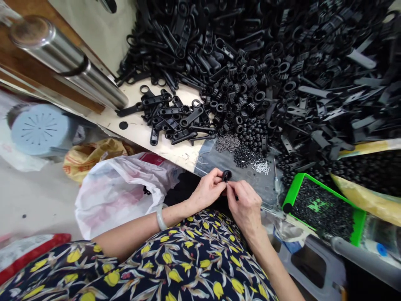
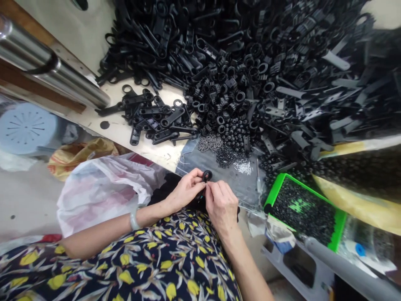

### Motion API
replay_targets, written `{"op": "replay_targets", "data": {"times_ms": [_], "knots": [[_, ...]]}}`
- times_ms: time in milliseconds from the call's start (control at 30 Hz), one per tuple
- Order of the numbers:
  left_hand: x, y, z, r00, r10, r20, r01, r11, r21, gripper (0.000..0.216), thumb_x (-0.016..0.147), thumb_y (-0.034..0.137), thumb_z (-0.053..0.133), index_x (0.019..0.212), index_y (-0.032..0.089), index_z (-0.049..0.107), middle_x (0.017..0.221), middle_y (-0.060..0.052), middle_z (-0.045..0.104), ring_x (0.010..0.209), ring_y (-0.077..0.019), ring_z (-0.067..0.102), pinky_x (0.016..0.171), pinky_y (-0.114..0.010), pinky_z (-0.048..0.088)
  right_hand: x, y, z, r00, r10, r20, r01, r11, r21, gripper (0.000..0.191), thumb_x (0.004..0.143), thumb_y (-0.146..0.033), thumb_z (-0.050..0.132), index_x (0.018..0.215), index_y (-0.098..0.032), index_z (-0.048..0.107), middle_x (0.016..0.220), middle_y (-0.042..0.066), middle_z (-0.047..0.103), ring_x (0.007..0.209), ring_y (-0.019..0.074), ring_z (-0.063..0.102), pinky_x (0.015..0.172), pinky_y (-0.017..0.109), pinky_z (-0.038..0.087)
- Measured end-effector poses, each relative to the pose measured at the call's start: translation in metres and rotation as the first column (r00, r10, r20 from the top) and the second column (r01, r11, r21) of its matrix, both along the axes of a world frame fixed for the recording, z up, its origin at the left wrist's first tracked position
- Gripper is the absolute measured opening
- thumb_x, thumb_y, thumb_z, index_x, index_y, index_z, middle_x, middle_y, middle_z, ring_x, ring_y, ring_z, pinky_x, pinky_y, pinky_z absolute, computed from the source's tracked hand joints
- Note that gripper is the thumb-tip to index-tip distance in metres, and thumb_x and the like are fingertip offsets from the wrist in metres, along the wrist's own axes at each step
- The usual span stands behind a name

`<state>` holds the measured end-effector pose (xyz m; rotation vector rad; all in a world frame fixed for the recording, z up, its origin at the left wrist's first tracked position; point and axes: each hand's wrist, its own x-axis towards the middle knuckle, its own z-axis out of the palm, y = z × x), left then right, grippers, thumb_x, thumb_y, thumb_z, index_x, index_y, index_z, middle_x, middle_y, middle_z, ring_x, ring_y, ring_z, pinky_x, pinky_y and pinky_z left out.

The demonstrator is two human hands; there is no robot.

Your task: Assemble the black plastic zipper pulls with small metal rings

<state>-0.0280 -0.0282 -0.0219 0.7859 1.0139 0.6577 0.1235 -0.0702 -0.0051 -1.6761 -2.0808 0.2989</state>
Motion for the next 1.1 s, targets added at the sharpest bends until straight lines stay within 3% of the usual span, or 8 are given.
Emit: {"op": "replay_targets", "data": {"times_ms": [200,433,800,1100], "knots": [[0.002,0.001,-0.004,0.999,0.017,-0.044,-0.017,1.000,-0.004,0.015,0.087,0.029,0.064,0.092,0.020,0.053,0.061,0.009,0.057,0.055,-0.0079,0.053,0.056,-0.019,0.041,-0.002,-0.002,-0.002,0.997,0.011,0.071,-0.013,0.999,0.038,0.015,0.106,-0.016,0.054,0.097,-0.018,0.066,0.080,0.004,0.063,0.076,0.0190,0.057,0.073,0.032,0.043],[0.002,0.004,-0.011,1.000,0.001,0.007,-0.001,0.999,-0.034,0.019,0.085,0.031,0.066,0.095,0.020,0.054,0.064,0.009,0.061,0.056,-0.0103,0.063,0.064,-0.024,0.054,0.000,-0.003,-0.004,0.994,0.029,0.107,-0.036,0.998,0.060,0.015,0.107,-0.017,0.053,0.105,-0.017,0.067,0.080,0.004,0.063,0.076,0.0197,0.058,0.072,0.032,0.044],[0.001,0.004,-0.012,0.995,-0.024,-0.093,0.027,0.999,0.031,0.015,0.089,0.030,0.062,0.097,0.019,0.057,0.059,0.009,0.056,0.050,-0.0068,0.048,0.051,-0.018,0.036,0.001,0.002,-0.002,0.989,0.070,0.129,-0.080,0.994,0.071,0.018,0.107,-0.016,0.051,0.101,-0.017,0.068,0.076,0.003,0.064,0.072,0.0188,0.060,0.071,0.032,0.045],[0.001,0.005,-0.013,0.997,-0.035,-0.070,0.036,0.999,0.027,0.016,0.089,0.032,0.061,0.098,0.019,0.056,0.062,0.007,0.060,0.053,-0.0089,0.054,0.053,-0.019,0.040,0.007,0.006,-0.001,0.989,0.114,0.094,-0.118,0.992,0.039,0.019,0.107,-0.017,0.053,0.094,-0.017,0.066,0.078,0.002,0.065,0.072,0.0165,0.060,0.071,0.030,0.045]]}}
